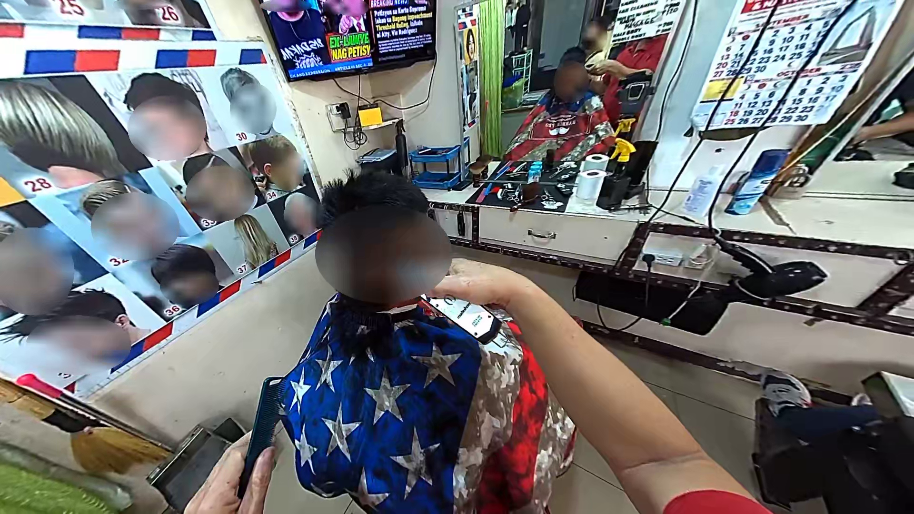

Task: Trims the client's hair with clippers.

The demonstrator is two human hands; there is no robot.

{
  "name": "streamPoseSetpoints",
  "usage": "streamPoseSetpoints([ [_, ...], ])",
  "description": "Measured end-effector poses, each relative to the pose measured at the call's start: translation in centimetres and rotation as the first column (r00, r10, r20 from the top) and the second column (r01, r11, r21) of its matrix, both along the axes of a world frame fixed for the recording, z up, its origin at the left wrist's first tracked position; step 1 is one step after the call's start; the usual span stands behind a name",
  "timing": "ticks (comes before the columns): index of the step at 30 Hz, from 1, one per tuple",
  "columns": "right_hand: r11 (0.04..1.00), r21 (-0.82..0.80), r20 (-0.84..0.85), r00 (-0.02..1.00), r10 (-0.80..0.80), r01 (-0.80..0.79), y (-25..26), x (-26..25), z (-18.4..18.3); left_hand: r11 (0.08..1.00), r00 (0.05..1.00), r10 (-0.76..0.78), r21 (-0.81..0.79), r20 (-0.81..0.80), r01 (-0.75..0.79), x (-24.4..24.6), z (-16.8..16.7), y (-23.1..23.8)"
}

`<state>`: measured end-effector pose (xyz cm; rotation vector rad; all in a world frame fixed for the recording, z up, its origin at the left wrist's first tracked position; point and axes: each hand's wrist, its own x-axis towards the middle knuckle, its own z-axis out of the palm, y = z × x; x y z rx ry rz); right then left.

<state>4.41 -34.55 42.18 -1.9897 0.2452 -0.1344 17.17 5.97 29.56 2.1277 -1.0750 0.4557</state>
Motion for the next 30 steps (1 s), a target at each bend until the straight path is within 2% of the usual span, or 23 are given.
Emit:
streamPoseSetpoints([
  [2, 1.0, -0.014, -0.005, 1.0, 0.007, -0.007, 0.03, -0.01, 0.1, 1.0, 1.0, -0.002, 0.003, 0.009, 0.002, 0.03, -0.08, 0.03],
  [6, 0.996, 0.084, 0.044, 0.999, -0.004, 0.0, 0.28, -0.08, 0.16, 1.0, 1.0, 0.003, 0.013, 0.008, -0.003, 0.03, -0.02, 0.16],
  [10, 0.998, 0.061, -0.001, 1.0, 0.014, -0.014, 0.04, -0.07, 0.2, 1.0, 1.0, 0.002, 0.012, 0.008, -0.002, -0.01, 0.05, 0.2],
  [14, 0.983, 0.18, 0.069, 0.997, 0.02, -0.032, 0.06, 0.03, 0.02, 1.0, 1.0, -0.002, 0.008, 0.017, 0.002, 0.08, 0.01, 0.04],
  [18, 0.997, 0.067, 0.002, 1.0, 0.026, -0.026, 0.08, -0.04, 0.06, 1.0, 1.0, -0.002, 0.008, 0.021, 0.002, 0.04, 0.1, -0.12],
  [22, 0.989, 0.144, 0.074, 0.997, 0.009, -0.02, 0.2, 0.03, 0.01, 1.0, 1.0, -0.006, 0.008, 0.014, 0.006, 0.13, -0.05, -0.09],
  [26, 0.997, 0.065, 0.023, 0.999, 0.026, -0.027, 0.46, -0.13, 0.25, 1.0, 1.0, -0.006, 0.014, 0.004, 0.006, -0.06, 0.08, 0.02],
  [30, 0.989, 0.149, 0.069, 0.998, 0.007, -0.017, 0.63, 0.04, 0.22, 1.0, 1.0, -0.001, 0.017, 0.023, 0.0, 0.05, -0.05, 0.14],
])
